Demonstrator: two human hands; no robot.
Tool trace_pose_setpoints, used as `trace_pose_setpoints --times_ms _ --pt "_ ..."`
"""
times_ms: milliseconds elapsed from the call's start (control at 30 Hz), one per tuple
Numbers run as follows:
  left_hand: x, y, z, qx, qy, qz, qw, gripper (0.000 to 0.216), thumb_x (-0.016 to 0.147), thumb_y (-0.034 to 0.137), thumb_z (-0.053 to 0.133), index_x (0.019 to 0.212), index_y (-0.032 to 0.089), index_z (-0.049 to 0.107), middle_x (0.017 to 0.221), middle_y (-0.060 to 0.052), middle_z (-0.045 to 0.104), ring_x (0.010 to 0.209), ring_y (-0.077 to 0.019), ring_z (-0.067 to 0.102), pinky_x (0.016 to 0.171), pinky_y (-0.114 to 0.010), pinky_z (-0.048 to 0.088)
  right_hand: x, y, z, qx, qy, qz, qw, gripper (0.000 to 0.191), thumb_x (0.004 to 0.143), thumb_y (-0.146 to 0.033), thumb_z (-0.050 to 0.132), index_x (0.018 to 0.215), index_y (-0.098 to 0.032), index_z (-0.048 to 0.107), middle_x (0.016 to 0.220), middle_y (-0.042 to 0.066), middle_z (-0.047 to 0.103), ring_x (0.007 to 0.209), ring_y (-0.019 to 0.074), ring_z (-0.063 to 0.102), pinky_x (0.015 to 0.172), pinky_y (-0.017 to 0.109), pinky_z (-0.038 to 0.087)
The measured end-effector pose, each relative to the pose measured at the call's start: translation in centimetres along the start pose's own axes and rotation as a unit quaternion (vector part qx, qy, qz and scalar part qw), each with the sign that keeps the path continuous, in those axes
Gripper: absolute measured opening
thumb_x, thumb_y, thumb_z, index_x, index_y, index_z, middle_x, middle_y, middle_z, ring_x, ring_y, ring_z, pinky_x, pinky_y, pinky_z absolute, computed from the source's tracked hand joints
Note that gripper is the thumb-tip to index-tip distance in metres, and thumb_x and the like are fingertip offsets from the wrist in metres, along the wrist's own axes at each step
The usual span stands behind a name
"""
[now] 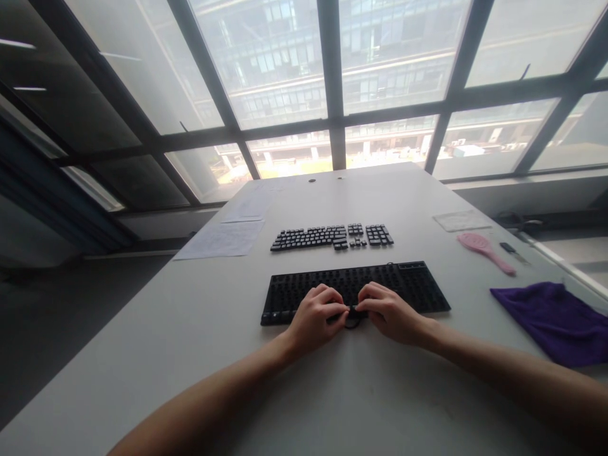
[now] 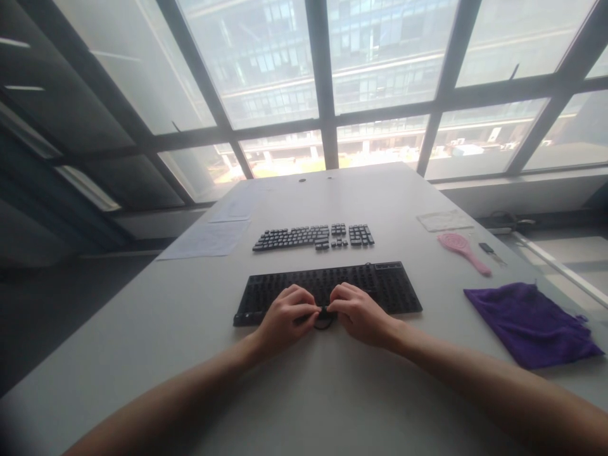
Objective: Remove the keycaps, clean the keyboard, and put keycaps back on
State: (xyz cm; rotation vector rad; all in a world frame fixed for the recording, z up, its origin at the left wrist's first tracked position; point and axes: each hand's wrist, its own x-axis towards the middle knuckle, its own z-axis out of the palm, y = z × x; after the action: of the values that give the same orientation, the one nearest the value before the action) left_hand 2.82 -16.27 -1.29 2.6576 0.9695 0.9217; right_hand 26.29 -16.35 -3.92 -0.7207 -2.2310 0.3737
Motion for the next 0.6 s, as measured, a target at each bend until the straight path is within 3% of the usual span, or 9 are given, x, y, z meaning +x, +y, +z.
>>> trace_pose_setpoints --times_ms 133,267,433,600 --pt "2.1 -0.8 -1.7 0.014 0.022 -0.034 0.999 0.016 0.091 0.023 0.063 0.1 0.023 0.077 0.092 -0.006 0.07 0.09 -0.0194 0.06 0.084 -0.034 0.051 1.5 1.0 -0.9 -0.026 0.049 0.033 0.998 0.026 0.088 -0.003 0.049 0.097 -0.02 0.068 0.093 0.008 0.065 0.088 0.0202 0.058 0.08 0.034 0.049" --pt "6.4 -4.4 -2.3 0.077 0.026 -0.087 0.993 0.016 0.09 0.024 0.065 0.1 0.021 0.078 0.094 -0.005 0.072 0.09 -0.0206 0.062 0.088 -0.036 0.05 5.7 4.5 -2.3 -0.118 0.06 0.086 0.987 0.02 0.09 -0.008 0.055 0.095 -0.018 0.072 0.093 0.008 0.067 0.093 0.0218 0.059 0.086 0.035 0.047" --pt "11.6 -9.5 -0.2 0.162 -0.028 -0.158 0.974 0.016 0.087 0.028 0.07 0.099 0.024 0.079 0.098 -0.005 0.072 0.098 -0.0223 0.061 0.091 -0.034 0.048 11.1 9.4 -2.3 -0.258 -0.037 0.133 0.956 0.019 0.093 -0.016 0.058 0.095 -0.019 0.077 0.1 0.01 0.067 0.099 0.0243 0.056 0.088 0.034 0.044" --pt "13.1 -11.2 1.7 0.18 -0.051 -0.165 0.968 0.014 0.084 0.026 0.073 0.095 0.024 0.08 0.095 -0.007 0.071 0.099 -0.0251 0.059 0.085 -0.034 0.049 12.8 11.4 -1.0 -0.276 -0.079 0.119 0.95 0.015 0.09 -0.018 0.063 0.088 -0.019 0.079 0.099 0.012 0.066 0.1 0.0269 0.053 0.085 0.036 0.042"
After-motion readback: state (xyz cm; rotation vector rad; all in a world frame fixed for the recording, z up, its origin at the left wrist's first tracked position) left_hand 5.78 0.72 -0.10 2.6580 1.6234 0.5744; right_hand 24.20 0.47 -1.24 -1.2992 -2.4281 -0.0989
